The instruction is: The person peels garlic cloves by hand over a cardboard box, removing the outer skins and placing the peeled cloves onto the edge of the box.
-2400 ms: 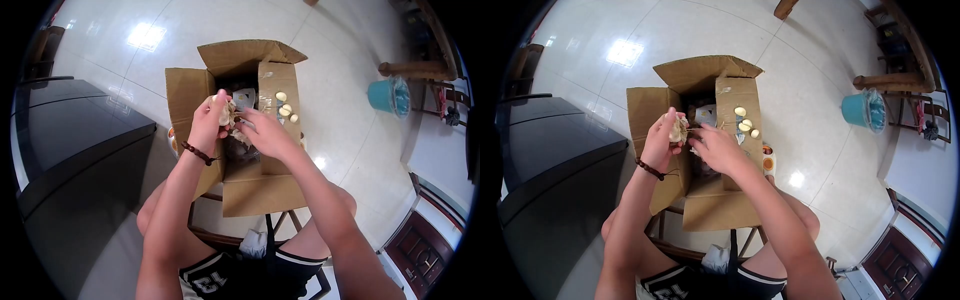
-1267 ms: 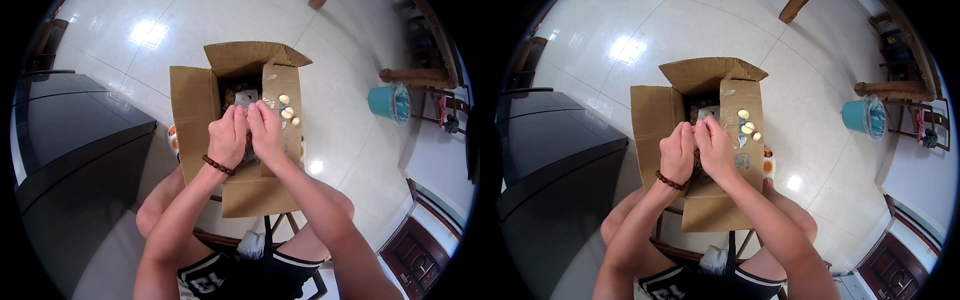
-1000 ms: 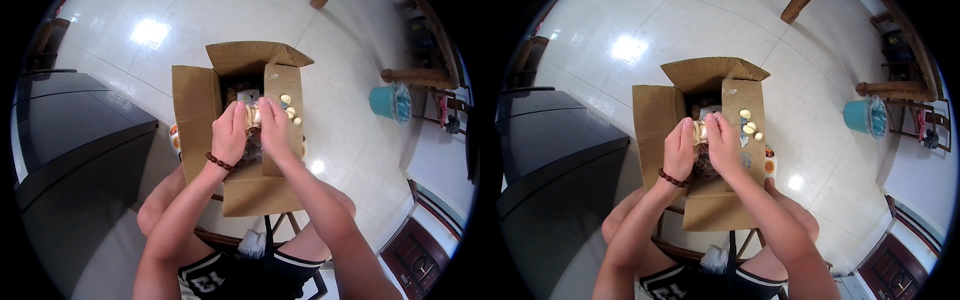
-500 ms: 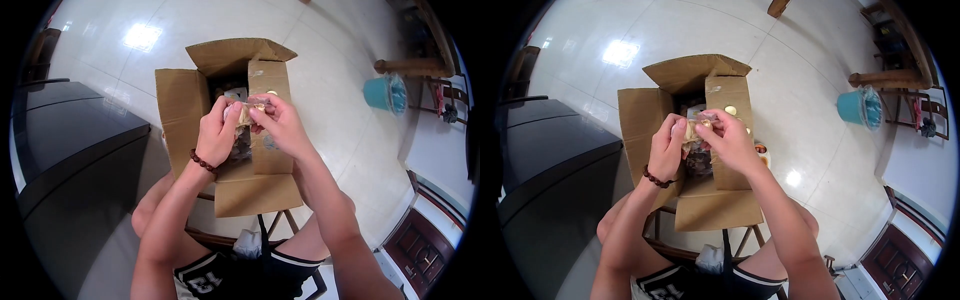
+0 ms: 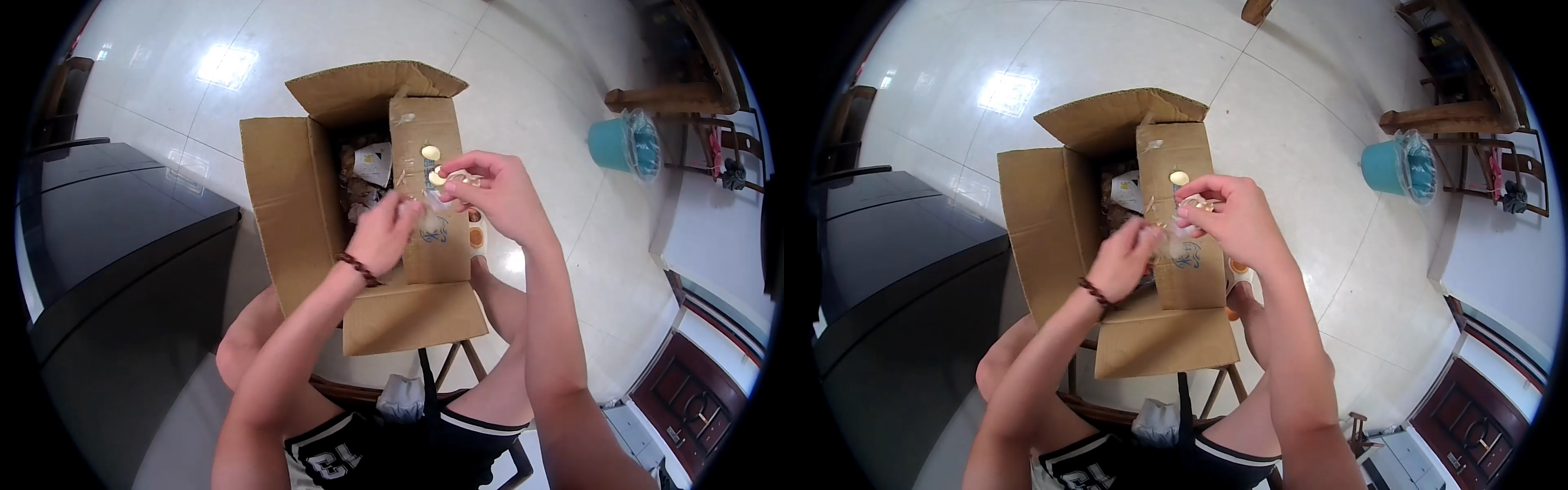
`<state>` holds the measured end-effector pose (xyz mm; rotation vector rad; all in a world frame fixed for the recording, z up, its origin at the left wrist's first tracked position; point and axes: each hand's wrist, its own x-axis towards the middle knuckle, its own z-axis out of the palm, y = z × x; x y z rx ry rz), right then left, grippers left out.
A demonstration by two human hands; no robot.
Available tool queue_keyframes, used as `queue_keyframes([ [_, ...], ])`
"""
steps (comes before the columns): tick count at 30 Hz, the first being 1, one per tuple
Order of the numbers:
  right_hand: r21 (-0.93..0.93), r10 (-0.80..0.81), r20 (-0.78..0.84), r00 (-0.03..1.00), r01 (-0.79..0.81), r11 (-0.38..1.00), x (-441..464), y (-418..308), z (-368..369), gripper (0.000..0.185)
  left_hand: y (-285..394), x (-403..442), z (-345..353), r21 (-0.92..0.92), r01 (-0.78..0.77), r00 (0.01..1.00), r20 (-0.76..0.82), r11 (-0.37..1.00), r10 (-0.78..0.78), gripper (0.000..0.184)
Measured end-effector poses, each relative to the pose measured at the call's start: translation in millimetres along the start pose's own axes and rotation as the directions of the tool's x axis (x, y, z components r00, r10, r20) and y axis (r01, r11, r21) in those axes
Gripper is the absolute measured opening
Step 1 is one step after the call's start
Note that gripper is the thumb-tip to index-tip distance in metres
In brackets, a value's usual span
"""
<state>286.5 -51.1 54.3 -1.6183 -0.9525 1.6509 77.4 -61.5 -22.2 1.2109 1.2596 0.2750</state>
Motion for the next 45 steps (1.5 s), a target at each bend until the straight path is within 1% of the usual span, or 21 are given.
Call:
queue_keyframes([
  [2,-0.054,0.06,-0.03,0.998,-0.062,0.997,-3,-3,-5,0.016,-14,3,24,0.19,-0.051,0.998,0.041,0.98,0.044,0.031],
  [3,-0.108,0.017,-0.076,0.997,-0.025,0.994,-3,1,-5,0.019,-25,3,36,0.192,-0.054,0.998,0.045,0.98,0.046,0.031],
  [5,-0.164,-0.033,-0.129,0.991,0.011,0.986,-3,4,-7,0.022,-46,5,56,0.361,-0.367,0.908,-0.063,0.857,0.415,0.033],
  [6,-0.259,-0.024,-0.123,0.992,-0.009,0.966,-3,4,-9,0.025,-42,6,57,0.285,-0.311,0.948,0.025,0.907,0.317,0.035],
  [7,-0.351,-0.011,-0.116,0.993,-0.031,0.936,-2,5,-11,0.028,-39,6,59,0.284,-0.314,0.947,0.032,0.906,0.318,0.035],
  [9,-0.404,-0.076,-0.106,0.991,0.026,0.914,-1,15,-13,0.029,-34,6,63,0.294,-0.199,0.977,0.14,0.935,0.163,0.033],
  [11,-0.457,-0.139,-0.091,0.986,0.083,0.886,-2,19,-14,0.03,-49,10,69,0.29,-0.257,0.963,0.162,0.922,0.217,0.035],
  [13,-0.445,-0.064,-0.041,0.997,0.039,0.895,-4,13,-14,0.028,-48,9,70,0.284,-0.317,0.945,0.181,0.905,0.274,0.036],
  [15,-0.426,-0.114,-0.046,0.992,0.083,0.901,-5,12,-11,0.027,-46,4,69,0.48,-0.384,0.915,0.086,0.789,0.393,0.04],
  [17,-0.407,-0.165,-0.047,0.985,0.132,0.904,-7,9,-9,0.025,-46,6,60,0.446,-0.349,0.934,0.089,0.824,0.347,0.042],
  [22,-0.363,-0.05,-0.026,0.998,0.037,0.931,-7,-4,3,0.025,-32,4,39,0.416,-0.271,0.959,0.036,0.868,0.282,0.04],
  [24,-0.341,-0.075,-0.013,0.997,0.066,0.938,-2,-5,9,0.024,-25,14,25,0.352,-0.222,0.956,-0.108,0.909,0.275,0.038],
  [25,-0.316,-0.096,-0.006,0.995,0.089,0.945,0,-6,12,0.024,-12,15,14,0.351,-0.219,0.955,-0.115,0.91,0.274,0.038],
  [26,-0.318,-0.099,0.0,0.995,0.094,0.943,2,-5,16,0.024,2,15,1,-0.159,-0.18,0.978,-0.133,0.971,0.159,0.038],
  [27,-0.262,-0.141,-0.024,0.99,0.13,0.956,4,-4,22,0.023,17,10,-11,-0.627,-0.098,0.994,-0.092,0.773,0.052,0.04],
  [28,-0.205,-0.181,-0.048,0.982,0.168,0.964,6,-4,28,0.023,32,2,-23,-0.709,-0.092,0.994,-0.02,0.699,0.111,0.045],
  [31,-0.068,-0.167,-0.055,0.984,0.164,0.984,13,-10,51,0.018,30,-7,-32,-0.721,-0.146,0.976,0.005,0.678,0.216,0.038],
  [32,-0.071,-0.17,-0.043,0.984,0.167,0.983,16,-9,59,0.018,30,-8,-35,-0.669,-0.235,0.965,-0.072,0.705,0.253,0.034],
  [34,0.168,-0.217,-0.04,0.975,0.221,0.961,23,-5,74,0.012,28,-10,-50,-0.66,-0.264,0.96,-0.112,0.703,0.255,0.031],
  [37,0.284,-0.24,0.011,0.971,0.227,0.932,32,-5,91,0.008,31,-13,-70,-0.636,-0.304,0.952,-0.169,0.709,0.256,0.028],
  [45,0.286,-0.268,-0.031,0.963,0.265,0.921,43,-8,107,0.008,31,-12,-88,-0.659,-0.252,0.967,-0.152,0.708,0.203,0.028],
])
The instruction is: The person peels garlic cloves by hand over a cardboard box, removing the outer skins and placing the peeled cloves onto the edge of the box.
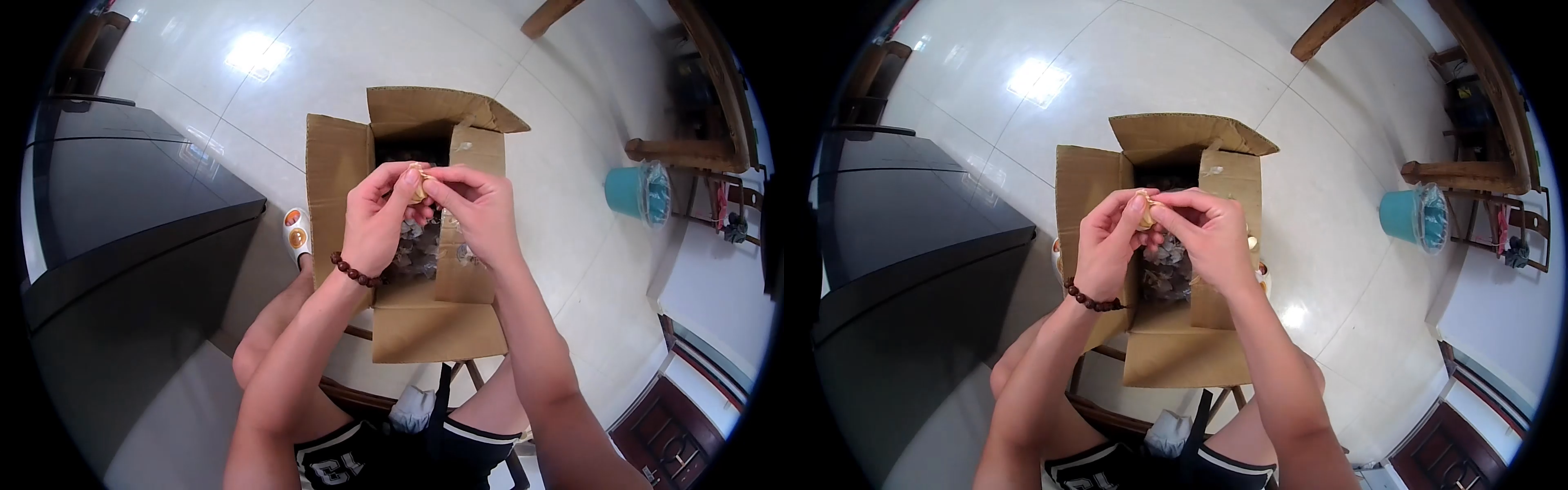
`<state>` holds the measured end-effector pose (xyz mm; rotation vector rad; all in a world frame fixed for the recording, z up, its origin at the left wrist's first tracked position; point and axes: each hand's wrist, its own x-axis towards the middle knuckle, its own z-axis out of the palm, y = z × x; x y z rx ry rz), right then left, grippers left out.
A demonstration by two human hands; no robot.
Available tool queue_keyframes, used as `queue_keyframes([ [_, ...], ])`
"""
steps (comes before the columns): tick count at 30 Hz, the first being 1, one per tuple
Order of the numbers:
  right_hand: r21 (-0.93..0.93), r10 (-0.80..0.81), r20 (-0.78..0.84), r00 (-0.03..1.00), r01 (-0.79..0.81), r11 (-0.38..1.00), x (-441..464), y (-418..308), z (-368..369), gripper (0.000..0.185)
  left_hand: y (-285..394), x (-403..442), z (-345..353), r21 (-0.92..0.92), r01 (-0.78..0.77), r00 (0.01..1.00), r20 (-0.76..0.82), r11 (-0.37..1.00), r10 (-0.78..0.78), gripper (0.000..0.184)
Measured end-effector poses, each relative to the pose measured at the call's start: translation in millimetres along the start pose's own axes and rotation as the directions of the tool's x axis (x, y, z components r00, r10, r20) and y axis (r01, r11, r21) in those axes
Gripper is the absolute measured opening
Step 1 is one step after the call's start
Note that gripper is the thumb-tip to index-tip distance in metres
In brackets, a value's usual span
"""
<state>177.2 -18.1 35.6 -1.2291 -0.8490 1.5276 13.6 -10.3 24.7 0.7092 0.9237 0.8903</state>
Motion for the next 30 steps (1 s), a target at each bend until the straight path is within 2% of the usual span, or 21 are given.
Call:
queue_keyframes([
  [2,0.008,0.002,-0.016,1.0,-0.002,1.0,2,-2,2,0.007,-3,2,3,-0.014,-0.06,0.997,-0.052,0.998,0.059,0.026],
  [5,-0.063,-0.059,-0.048,0.997,0.056,0.996,2,-4,5,0.006,1,5,0,-0.033,-0.031,0.994,-0.105,0.999,0.027,0.023],
  [7,0.084,0.009,-0.013,1.0,-0.008,0.996,2,0,2,0.009,1,4,-11,-0.001,0.002,0.996,-0.093,1.0,-0.002,0.022],
  [8,0.084,0.009,-0.014,1.0,-0.007,0.996,2,0,0,0.009,1,4,-15,0.03,0.032,0.996,-0.086,0.999,-0.029,0.022],
  [10,-0.066,-0.026,-0.026,0.999,0.024,0.998,2,-1,-7,0.016,8,3,-9,0.063,0.062,0.994,-0.095,0.996,-0.056,0.022],
  [11,-0.066,-0.026,-0.027,0.999,0.024,0.998,1,-2,-9,0.016,9,2,-3,0.365,-0.027,0.991,-0.111,0.931,0.072,0.026],
  [12,-0.126,-0.05,0.002,0.999,0.05,0.991,0,-3,-11,0.018,9,1,0,0.633,-0.1,0.976,-0.086,0.768,0.198,0.03],
  [13,-0.185,-0.072,0.033,0.997,0.077,0.98,-1,-4,-12,0.021,11,1,0,0.633,-0.1,0.977,-0.085,0.768,0.198,0.03],
  [15,-0.153,-0.056,0.031,0.998,0.06,0.986,-3,-5,-10,0.019,14,0,-4,0.54,0.049,0.999,-0.018,0.84,-0.046,0.033],
  [16,-0.122,-0.041,0.03,0.999,0.045,0.992,-4,-6,-10,0.018,12,0,-3,0.541,0.049,0.999,-0.016,0.84,-0.048,0.033],
  [18,-0.139,-0.047,0.043,0.998,0.052,0.989,-5,-13,-11,0.017,8,2,-1,0.307,0.047,0.996,0.063,0.951,-0.07,0.03],
  [19,-0.156,-0.054,0.059,0.997,0.063,0.986,-5,-15,-10,0.016,6,1,-1,0.307,0.047,0.996,0.063,0.951,-0.07,0.03],
  [21,-0.208,-0.092,0.059,0.994,0.103,0.973,-6,-14,-12,0.017,4,1,0,0.166,0.084,0.992,0.084,0.983,-0.099,0.031],
  [23,-0.261,-0.131,0.061,0.99,0.142,0.955,-6,-12,-14,0.018,3,0,0,0.235,0.022,0.995,0.086,0.972,-0.044,0.031],
  [25,-0.434,-0.241,0.112,0.964,0.266,0.861,-4,-12,-15,0.016,3,-2,3,0.303,-0.038,0.996,0.092,0.952,0.01,0.031],
  [27,-0.464,-0.305,0.119,0.945,0.325,0.824,-4,-9,-12,0.013,6,-5,12,0.097,0.086,0.995,0.041,0.991,-0.091,0.036],
  [28,-0.493,-0.368,0.13,0.921,0.382,0.782,-5,-7,-9,0.012,4,-4,12,0.098,0.085,0.995,0.041,0.992,-0.089,0.036],
  [30,-0.478,-0.357,0.121,0.926,0.37,0.797,-6,-6,-1,0.015,-1,-5,10,0.059,0.062,0.998,0.03,0.996,-0.064,0.036],
])
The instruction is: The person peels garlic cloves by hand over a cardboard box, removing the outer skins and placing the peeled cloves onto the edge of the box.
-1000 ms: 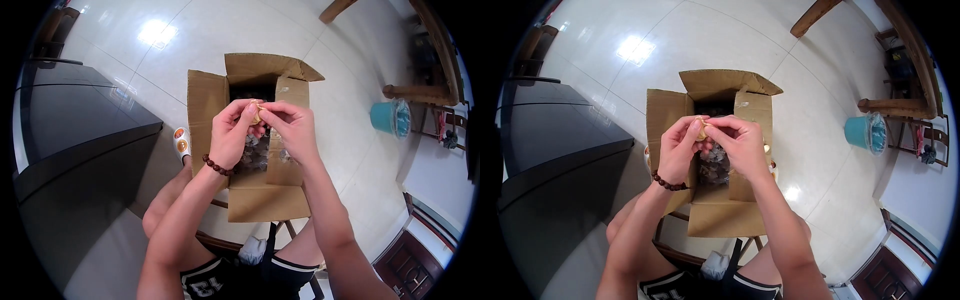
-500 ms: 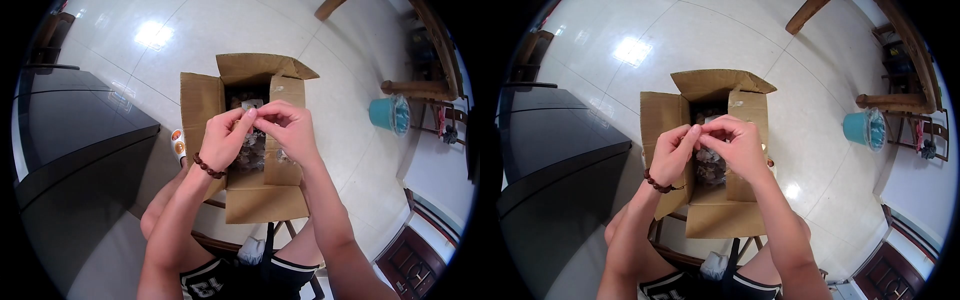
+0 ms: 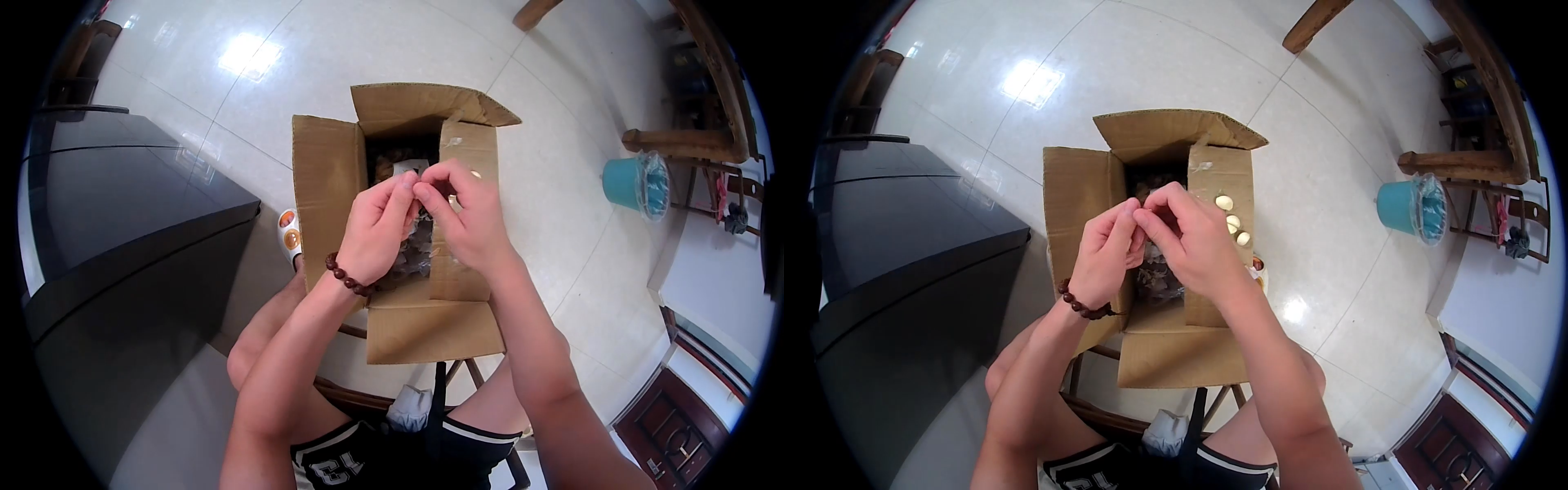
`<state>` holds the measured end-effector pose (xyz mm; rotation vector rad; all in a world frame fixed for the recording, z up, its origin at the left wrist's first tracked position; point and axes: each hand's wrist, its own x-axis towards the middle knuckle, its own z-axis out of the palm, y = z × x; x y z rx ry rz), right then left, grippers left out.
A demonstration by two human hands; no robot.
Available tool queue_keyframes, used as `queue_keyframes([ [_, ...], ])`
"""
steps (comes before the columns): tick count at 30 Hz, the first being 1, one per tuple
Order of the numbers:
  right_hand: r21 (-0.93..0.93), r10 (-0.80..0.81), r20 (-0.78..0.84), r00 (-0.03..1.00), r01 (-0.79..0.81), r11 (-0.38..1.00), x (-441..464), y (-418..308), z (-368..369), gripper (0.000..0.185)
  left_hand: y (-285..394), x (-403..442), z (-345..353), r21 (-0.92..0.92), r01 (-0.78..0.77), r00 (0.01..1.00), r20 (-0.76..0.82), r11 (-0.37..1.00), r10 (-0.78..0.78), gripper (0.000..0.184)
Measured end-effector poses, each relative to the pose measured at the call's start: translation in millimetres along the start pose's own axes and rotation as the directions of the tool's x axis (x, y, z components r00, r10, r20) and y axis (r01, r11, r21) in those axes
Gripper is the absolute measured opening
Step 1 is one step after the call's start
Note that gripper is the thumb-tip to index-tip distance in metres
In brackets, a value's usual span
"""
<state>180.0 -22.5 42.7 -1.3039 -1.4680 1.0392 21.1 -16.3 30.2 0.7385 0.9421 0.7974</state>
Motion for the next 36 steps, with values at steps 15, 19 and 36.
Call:
queue_keyframes([
  [15,0.75,0.489,0.305,0.817,-0.523,0.405,-15,1,26,0.031,6,1,1,0.795,-0.46,0.758,0.118,0.397,0.642,0.029],
  [19,0.638,0.481,0.258,0.838,-0.522,0.566,-15,3,24,0.03,1,3,3,0.783,-0.487,0.743,0.139,0.387,0.655,0.034],
  [36,0.652,0.319,0.356,0.878,-0.478,0.588,-9,10,1,0.036,10,-3,-7,-0.024,-0.115,0.988,0.104,0.993,0.117,0.042],
])
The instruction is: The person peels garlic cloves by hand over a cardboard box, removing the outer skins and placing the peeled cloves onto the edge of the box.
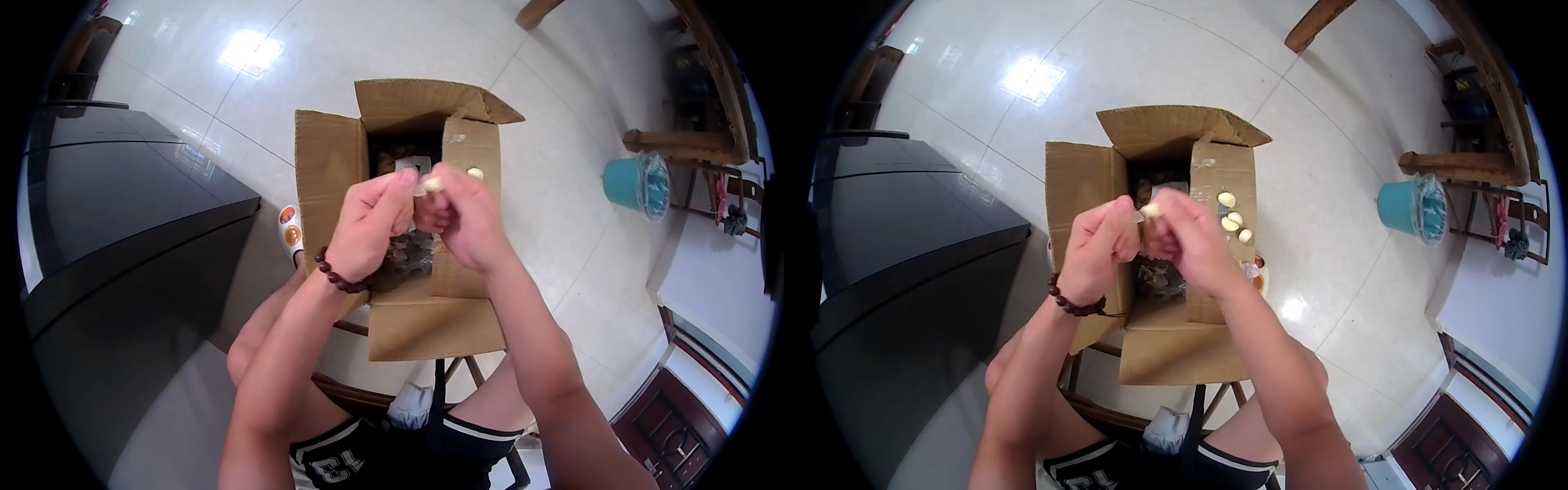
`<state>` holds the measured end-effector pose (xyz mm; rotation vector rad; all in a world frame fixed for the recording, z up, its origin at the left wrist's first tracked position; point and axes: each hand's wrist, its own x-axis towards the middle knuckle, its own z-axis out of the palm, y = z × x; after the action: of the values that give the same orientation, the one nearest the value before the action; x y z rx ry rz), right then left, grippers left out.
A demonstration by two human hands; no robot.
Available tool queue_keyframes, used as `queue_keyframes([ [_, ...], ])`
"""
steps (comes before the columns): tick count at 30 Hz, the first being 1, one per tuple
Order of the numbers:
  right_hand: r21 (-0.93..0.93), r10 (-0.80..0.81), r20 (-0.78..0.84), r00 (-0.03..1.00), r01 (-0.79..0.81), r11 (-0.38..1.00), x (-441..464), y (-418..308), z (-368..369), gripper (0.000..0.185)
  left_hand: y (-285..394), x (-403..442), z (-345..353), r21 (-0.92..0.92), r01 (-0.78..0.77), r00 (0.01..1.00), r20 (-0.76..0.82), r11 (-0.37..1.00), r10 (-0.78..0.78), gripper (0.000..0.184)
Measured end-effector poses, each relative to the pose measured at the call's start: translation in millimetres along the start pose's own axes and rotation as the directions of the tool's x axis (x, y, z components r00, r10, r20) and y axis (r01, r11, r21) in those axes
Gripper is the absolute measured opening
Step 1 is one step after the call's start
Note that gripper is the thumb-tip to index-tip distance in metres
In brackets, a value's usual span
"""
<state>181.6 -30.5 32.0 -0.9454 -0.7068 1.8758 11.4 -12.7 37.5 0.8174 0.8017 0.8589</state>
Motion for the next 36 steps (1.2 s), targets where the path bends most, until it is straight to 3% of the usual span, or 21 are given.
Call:
queue_keyframes([
  [4,0.076,-0.063,0.053,0.997,0.059,0.995,0,-8,-6,0.035,2,3,-1,0.099,0.083,0.997,-0.013,0.992,-0.082,0.04],
  [7,0.048,-0.031,-0.085,0.996,0.035,0.998,-4,-12,-2,0.034,0,5,4,0.007,0.161,0.987,-0.013,0.987,-0.161,0.027],
  [9,-0.137,-0.046,-0.037,0.998,0.041,0.99,-5,-15,-8,0.034,0,6,5,0.327,0.052,0.994,-0.11,0.944,-0.017,0.014],
  [14,-0.26,-0.023,-0.084,0.996,0.001,0.966,-4,-11,-15,0.037,14,7,-7,0.477,-0.009,0.999,-0.035,0.879,0.029,0.009],
  [16,-0.294,-0.013,-0.1,0.995,-0.018,0.956,-4,-12,-14,0.038,15,6,-5,0.643,-0.071,0.993,-0.026,0.763,0.115,0.013],
  [19,-0.314,0.032,-0.115,0.993,-0.067,0.947,-5,-14,-13,0.039,13,6,-5,0.734,-0.182,0.971,0.03,0.655,0.236,0.018],
  [22,-0.326,0.075,-0.076,0.994,-0.096,0.94,-4,-10,-18,0.039,8,8,-6,0.729,-0.281,0.934,0.059,0.624,0.351,0.019],
  [28,-0.216,0.069,-0.145,0.987,-0.099,0.971,-1,-13,-14,0.039,12,7,-9,0.767,-0.264,0.943,0.078,0.585,0.323,0.022],
  [32,-0.222,0.092,-0.072,0.993,-0.106,0.969,-1,-11,-18,0.038,14,6,-4,0.791,-0.211,0.963,0.068,0.574,0.261,0.022],
  [34,-0.242,0.11,-0.054,0.993,-0.119,0.963,-2,-12,-17,0.038,6,9,-7,0.759,-0.379,0.898,0.165,0.529,0.407,0.018],
  [36,-0.172,0.203,-0.037,0.978,-0.207,0.963,-3,-17,-13,0.038,9,7,-9,0.777,-0.372,0.908,0.192,0.508,0.372,0.014],
])
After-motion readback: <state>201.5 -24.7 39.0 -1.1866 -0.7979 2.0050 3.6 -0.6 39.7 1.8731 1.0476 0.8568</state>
